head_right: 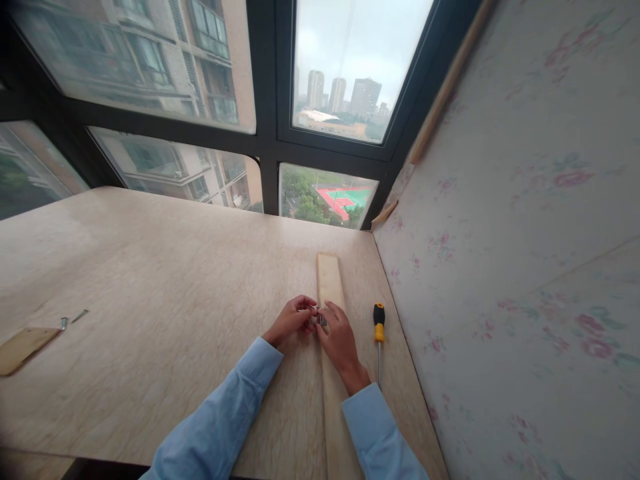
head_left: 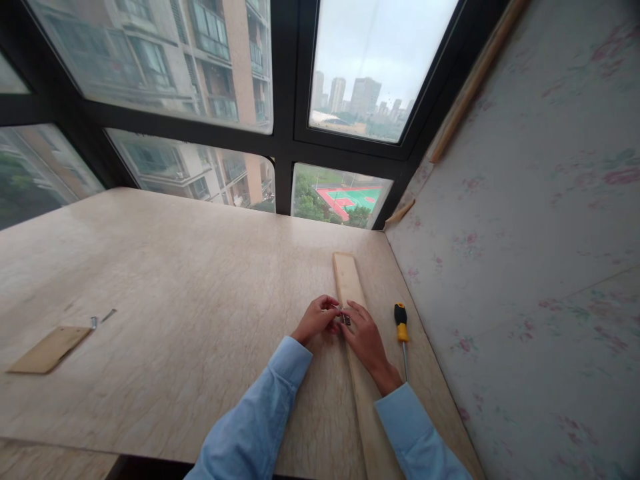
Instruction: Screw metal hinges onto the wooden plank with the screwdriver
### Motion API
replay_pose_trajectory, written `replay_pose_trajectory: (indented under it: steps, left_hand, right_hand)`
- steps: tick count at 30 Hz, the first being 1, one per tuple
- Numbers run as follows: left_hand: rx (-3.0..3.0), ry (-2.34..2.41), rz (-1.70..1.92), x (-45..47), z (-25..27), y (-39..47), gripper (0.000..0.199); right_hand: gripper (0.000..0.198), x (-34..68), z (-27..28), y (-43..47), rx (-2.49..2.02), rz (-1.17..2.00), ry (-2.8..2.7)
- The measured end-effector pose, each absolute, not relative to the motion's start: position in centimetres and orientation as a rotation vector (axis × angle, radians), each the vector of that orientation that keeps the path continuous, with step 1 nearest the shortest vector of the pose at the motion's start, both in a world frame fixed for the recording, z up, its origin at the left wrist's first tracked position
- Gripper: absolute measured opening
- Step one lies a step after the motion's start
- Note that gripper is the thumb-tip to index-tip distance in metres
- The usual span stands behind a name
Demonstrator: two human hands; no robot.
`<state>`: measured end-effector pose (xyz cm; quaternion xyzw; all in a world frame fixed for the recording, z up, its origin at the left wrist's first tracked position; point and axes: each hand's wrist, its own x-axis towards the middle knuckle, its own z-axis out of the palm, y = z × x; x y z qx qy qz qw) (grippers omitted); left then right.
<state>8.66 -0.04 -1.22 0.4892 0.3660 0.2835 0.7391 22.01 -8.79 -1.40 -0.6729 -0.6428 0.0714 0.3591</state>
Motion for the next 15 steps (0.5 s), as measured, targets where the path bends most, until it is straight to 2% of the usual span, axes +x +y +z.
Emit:
replay_pose_trajectory:
  steps: [8, 15]
  left_hand:
    - [0.992, 0.918, 0.771, 6.5, -0.6, -1.2, 0.020]
    - [1.039, 1.171, 0.910, -1.9, 1.2, -0.7, 0.017]
  right_hand:
    - [0.017, 22.1, -1.4, -9.0, -1.655, 0.155, -1.653]
    - [0.034, 22.9, -3.2, -9.0, -1.571, 0.028, -1.725]
